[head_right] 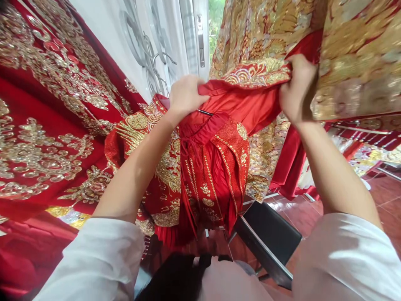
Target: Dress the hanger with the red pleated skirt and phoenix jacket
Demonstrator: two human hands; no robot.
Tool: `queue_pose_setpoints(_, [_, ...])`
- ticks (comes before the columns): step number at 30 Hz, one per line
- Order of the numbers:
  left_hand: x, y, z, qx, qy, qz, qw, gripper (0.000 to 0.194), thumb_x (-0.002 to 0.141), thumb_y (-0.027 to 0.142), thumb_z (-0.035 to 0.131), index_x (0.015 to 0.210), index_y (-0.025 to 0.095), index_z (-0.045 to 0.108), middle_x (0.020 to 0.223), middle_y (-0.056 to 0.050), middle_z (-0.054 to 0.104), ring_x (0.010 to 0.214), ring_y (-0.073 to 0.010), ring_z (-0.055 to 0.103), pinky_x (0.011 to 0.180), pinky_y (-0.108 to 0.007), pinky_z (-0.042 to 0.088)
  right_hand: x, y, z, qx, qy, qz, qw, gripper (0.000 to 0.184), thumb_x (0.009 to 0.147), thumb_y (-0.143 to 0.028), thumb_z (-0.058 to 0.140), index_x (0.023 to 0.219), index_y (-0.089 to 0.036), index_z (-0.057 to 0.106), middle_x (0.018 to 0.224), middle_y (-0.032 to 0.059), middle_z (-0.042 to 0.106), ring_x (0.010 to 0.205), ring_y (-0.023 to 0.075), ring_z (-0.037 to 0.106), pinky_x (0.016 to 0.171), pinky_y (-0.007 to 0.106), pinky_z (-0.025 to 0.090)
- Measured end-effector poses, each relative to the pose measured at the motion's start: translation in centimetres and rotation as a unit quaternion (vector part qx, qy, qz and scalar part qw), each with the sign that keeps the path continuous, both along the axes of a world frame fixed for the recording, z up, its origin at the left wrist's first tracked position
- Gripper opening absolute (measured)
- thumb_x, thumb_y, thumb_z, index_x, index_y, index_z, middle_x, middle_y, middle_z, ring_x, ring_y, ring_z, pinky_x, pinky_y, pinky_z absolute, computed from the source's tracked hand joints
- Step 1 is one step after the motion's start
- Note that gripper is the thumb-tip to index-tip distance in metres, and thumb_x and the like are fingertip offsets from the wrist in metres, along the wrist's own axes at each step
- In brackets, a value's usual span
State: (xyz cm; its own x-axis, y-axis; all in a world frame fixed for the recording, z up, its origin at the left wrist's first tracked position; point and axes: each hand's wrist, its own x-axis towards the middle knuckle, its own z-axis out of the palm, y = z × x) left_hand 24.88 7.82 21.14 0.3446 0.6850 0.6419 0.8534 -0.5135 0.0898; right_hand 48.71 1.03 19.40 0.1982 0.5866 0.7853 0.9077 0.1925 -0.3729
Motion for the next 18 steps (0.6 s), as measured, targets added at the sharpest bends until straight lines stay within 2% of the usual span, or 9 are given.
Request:
queue_pose_setpoints(1, [-0.1,0.0,0.0,0.016,0.000,-0.020,1.000,0.029,0.080,0.033,0.055,0.103,0.021,0.066,0.102,-0.010,0.066,0.100,-0.0298,0.058,0.081,-0.038,0.043,0.5,-0.8,0.2,0.017,-0.058,-0.061,0.996,0.033,0.084,-0.011,0.039,0.109,-0.007,0.061,0.109,0.0176,0.061,0.103,0.0211,0.054,0.088,0.029,0.036])
queue_pose_setpoints(2, [-0.2,-0.2,0.1,0.036,0.004,-0.043,0.998,0.031,0.079,0.031,0.054,0.107,0.023,0.066,0.107,-0.010,0.065,0.104,-0.0301,0.056,0.082,-0.039,0.044,1.0,-1.3,-0.1,-0.004,-0.118,-0.108,0.987,0.038,0.085,-0.012,0.040,0.118,-0.005,0.058,0.114,0.0204,0.060,0.105,0.0230,0.054,0.087,0.030,0.037])
queue_pose_setpoints(3, [-0.3,-0.4,0.1,0.057,0.009,-0.067,0.996,0.037,0.077,0.029,0.054,0.112,0.025,0.064,0.113,-0.009,0.062,0.108,-0.0301,0.054,0.084,-0.040,0.045,1.5,-1.6,-0.8,-0.058,-0.166,-0.138,0.975,0.041,0.083,-0.012,0.044,0.122,-0.005,0.056,0.114,0.0223,0.060,0.104,0.0251,0.056,0.084,0.032,0.038])
queue_pose_setpoints(5, [-0.4,-1.4,-0.2,0.103,0.012,-0.125,0.987,0.048,0.074,0.026,0.054,0.122,0.025,0.059,0.121,-0.009,0.058,0.113,-0.0278,0.051,0.089,-0.040,0.045,2.4,-1.6,-2.7,-0.197,-0.218,-0.143,0.945,0.046,0.079,-0.010,0.050,0.124,-0.007,0.056,0.109,0.0228,0.063,0.098,0.0274,0.058,0.079,0.033,0.039])
queue_pose_setpoints(7, [-0.4,-2.9,-1.1,0.146,0.021,-0.183,0.972,0.047,0.075,0.025,0.053,0.121,0.020,0.059,0.120,-0.010,0.058,0.113,-0.0253,0.050,0.094,-0.038,0.044,3.4,-1.3,-4.1,-0.246,-0.231,-0.125,0.933,0.048,0.077,-0.009,0.052,0.125,-0.010,0.057,0.110,0.0220,0.064,0.097,0.0271,0.060,0.078,0.034,0.039])
queue_pose_setpoints(10, [-0.1,-5.6,-3.9,0.139,0.093,-0.213,0.963,0.040,0.084,0.027,0.043,0.119,0.016,0.061,0.120,-0.011,0.059,0.113,-0.0254,0.051,0.099,-0.040,0.041,4.2,-1.0,-4.3,-0.205,-0.198,-0.099,0.953,0.048,0.080,-0.011,0.050,0.127,-0.012,0.057,0.120,0.0194,0.061,0.105,0.0253,0.059,0.084,0.033,0.040])
queue_pose_setpoints(12, [0.2,-6.7,-6.3,0.099,0.131,-0.193,0.967,0.047,0.088,0.025,0.036,0.132,0.019,0.052,0.132,-0.008,0.054,0.123,-0.0254,0.046,0.104,-0.042,0.037,4.0,-1.2,-3.5,-0.176,-0.152,-0.056,0.971,0.045,0.080,-0.012,0.051,0.124,-0.013,0.060,0.122,0.0160,0.061,0.110,0.0235,0.058,0.088,0.031,0.041])
queue_pose_setpoints(15, [0.8,-6.4,-9.1,0.065,0.118,-0.153,0.979,0.058,0.087,0.017,0.034,0.145,0.024,0.036,0.148,-0.002,0.040,0.137,-0.0217,0.033,0.107,-0.039,0.036,2.4,-3.0,-1.4,-0.155,-0.091,-0.021,0.983,0.040,0.077,-0.008,0.050,0.114,-0.009,0.065,0.119,0.0154,0.064,0.111,0.0213,0.059,0.092,0.029,0.043])
queue_pose_setpoints(18, [1.8,-4.7,-10.0,0.043,0.094,-0.112,0.988,0.063,0.084,0.012,0.035,0.146,0.023,0.034,0.151,-0.002,0.035,0.141,-0.0232,0.027,0.105,-0.041,0.038,-0.5,-7.1,0.9,-0.102,-0.109,-0.043,0.988,0.049,0.071,-0.005,0.046,0.116,-0.015,0.064,0.119,0.0112,0.064,0.112,0.0215,0.059,0.095,0.032,0.044])
